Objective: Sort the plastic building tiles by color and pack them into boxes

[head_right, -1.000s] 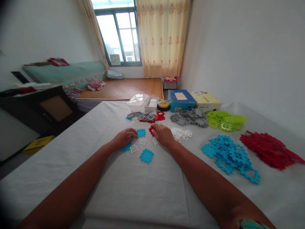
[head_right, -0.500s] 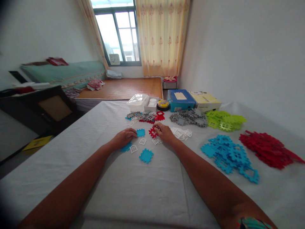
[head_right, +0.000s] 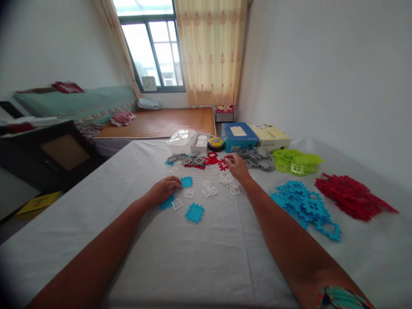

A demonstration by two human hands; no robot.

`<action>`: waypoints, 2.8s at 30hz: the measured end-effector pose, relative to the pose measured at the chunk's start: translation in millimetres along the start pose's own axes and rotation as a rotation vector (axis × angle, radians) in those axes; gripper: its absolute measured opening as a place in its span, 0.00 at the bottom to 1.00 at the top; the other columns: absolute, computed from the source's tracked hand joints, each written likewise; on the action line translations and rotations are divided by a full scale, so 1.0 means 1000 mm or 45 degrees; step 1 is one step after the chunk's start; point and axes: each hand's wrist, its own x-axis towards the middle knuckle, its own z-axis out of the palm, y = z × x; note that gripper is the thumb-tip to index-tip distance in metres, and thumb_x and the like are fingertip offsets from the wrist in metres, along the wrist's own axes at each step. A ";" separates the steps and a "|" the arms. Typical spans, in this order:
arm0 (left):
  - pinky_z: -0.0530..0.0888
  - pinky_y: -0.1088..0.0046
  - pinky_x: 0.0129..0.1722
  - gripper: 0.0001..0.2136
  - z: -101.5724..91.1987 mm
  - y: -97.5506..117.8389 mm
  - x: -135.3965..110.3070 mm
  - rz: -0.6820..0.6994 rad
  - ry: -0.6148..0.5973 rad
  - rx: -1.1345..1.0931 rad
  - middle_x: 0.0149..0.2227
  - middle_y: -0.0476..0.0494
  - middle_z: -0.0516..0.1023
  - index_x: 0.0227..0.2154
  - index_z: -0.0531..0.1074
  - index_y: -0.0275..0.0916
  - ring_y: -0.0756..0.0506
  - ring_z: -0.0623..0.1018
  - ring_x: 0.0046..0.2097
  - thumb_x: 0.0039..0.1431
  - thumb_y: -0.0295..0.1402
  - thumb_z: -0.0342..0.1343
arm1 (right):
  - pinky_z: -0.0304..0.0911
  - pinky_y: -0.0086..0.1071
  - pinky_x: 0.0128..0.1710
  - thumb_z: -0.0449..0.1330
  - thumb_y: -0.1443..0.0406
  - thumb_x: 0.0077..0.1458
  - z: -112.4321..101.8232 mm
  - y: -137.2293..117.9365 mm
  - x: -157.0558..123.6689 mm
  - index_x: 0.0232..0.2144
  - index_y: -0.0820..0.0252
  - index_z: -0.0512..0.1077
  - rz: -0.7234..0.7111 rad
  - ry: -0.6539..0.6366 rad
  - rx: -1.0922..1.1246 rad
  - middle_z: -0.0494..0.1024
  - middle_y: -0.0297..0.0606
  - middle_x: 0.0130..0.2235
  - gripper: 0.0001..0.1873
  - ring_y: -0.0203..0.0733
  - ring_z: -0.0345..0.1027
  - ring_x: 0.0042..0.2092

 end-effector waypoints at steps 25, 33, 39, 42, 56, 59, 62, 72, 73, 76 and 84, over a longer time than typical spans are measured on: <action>0.70 0.67 0.54 0.13 0.008 0.000 0.001 0.022 0.047 -0.118 0.44 0.46 0.78 0.37 0.78 0.42 0.46 0.76 0.47 0.55 0.26 0.49 | 0.59 0.51 0.33 0.53 0.56 0.55 -0.292 0.118 -0.077 0.40 0.50 0.74 0.173 0.702 -1.195 0.73 0.57 0.42 0.14 0.57 0.71 0.37; 0.72 0.69 0.50 0.16 0.006 -0.002 0.002 -0.117 0.139 -0.280 0.41 0.47 0.81 0.37 0.78 0.40 0.47 0.78 0.44 0.51 0.26 0.47 | 0.66 0.36 0.41 0.52 0.62 0.60 -0.074 -0.033 -0.083 0.44 0.57 0.74 -0.472 -0.292 -0.711 0.79 0.42 0.43 0.14 0.42 0.72 0.39; 0.73 0.69 0.48 0.14 0.002 -0.010 -0.001 -0.140 0.153 -0.231 0.38 0.46 0.81 0.36 0.78 0.39 0.47 0.78 0.42 0.53 0.26 0.48 | 0.62 0.42 0.52 0.53 0.71 0.59 0.042 -0.075 -0.077 0.52 0.60 0.71 -0.828 -0.672 -0.672 0.75 0.45 0.52 0.19 0.47 0.66 0.52; 0.73 0.69 0.48 0.13 0.002 -0.011 -0.001 -0.115 0.140 -0.231 0.38 0.46 0.81 0.36 0.78 0.39 0.47 0.78 0.42 0.54 0.27 0.48 | 0.61 0.42 0.54 0.53 0.74 0.57 0.072 -0.075 -0.060 0.56 0.59 0.67 -0.855 -0.756 -0.712 0.69 0.45 0.58 0.25 0.47 0.63 0.57; 0.74 0.69 0.47 0.12 0.001 -0.023 -0.001 -0.116 0.135 -0.178 0.38 0.46 0.81 0.34 0.78 0.40 0.46 0.79 0.41 0.55 0.31 0.49 | 0.62 0.34 0.47 0.50 0.68 0.62 0.055 -0.080 -0.046 0.51 0.60 0.70 -0.648 -0.529 -0.805 0.78 0.47 0.46 0.17 0.45 0.72 0.46; 0.74 0.68 0.47 0.12 0.000 -0.028 -0.001 -0.122 0.137 -0.159 0.38 0.46 0.81 0.34 0.78 0.41 0.46 0.79 0.41 0.56 0.33 0.49 | 0.63 0.35 0.48 0.50 0.65 0.62 -0.008 -0.062 -0.057 0.52 0.60 0.70 -0.451 -0.287 -0.685 0.78 0.46 0.48 0.18 0.45 0.72 0.47; 0.74 0.69 0.46 0.12 -0.001 -0.030 0.000 -0.129 0.142 -0.141 0.38 0.48 0.82 0.34 0.78 0.42 0.46 0.79 0.41 0.55 0.35 0.49 | 0.64 0.37 0.48 0.53 0.64 0.59 -0.084 -0.032 -0.078 0.48 0.59 0.73 -0.288 -0.033 -0.679 0.78 0.44 0.48 0.17 0.46 0.72 0.47; 0.74 0.66 0.48 0.13 0.002 -0.030 0.004 -0.168 0.155 -0.132 0.37 0.45 0.81 0.34 0.78 0.41 0.45 0.79 0.42 0.54 0.37 0.50 | 0.61 0.46 0.53 0.53 0.66 0.57 -0.175 0.019 -0.113 0.44 0.63 0.76 -0.220 0.109 -1.039 0.78 0.49 0.47 0.16 0.51 0.69 0.50; 0.74 0.65 0.49 0.13 0.000 -0.028 0.004 -0.160 0.135 -0.142 0.38 0.45 0.81 0.34 0.78 0.41 0.45 0.79 0.43 0.54 0.38 0.51 | 0.61 0.45 0.53 0.53 0.66 0.57 -0.163 0.009 -0.112 0.44 0.62 0.75 -0.274 0.060 -0.978 0.78 0.47 0.47 0.16 0.50 0.69 0.49; 0.72 0.64 0.52 0.14 -0.005 -0.016 0.003 -0.122 0.021 -0.164 0.42 0.42 0.80 0.37 0.78 0.39 0.44 0.78 0.46 0.55 0.40 0.52 | 0.64 0.39 0.49 0.54 0.65 0.58 -0.115 -0.030 -0.116 0.44 0.59 0.75 -0.451 -0.276 -0.732 0.78 0.43 0.45 0.14 0.45 0.71 0.45; 0.68 0.59 0.56 0.16 0.007 0.004 -0.005 -0.140 0.040 -0.036 0.44 0.40 0.79 0.41 0.77 0.38 0.42 0.75 0.50 0.60 0.41 0.49 | 0.62 0.37 0.49 0.55 0.70 0.58 -0.004 -0.083 -0.126 0.47 0.58 0.74 -0.772 -0.752 -0.611 0.77 0.44 0.49 0.16 0.46 0.68 0.49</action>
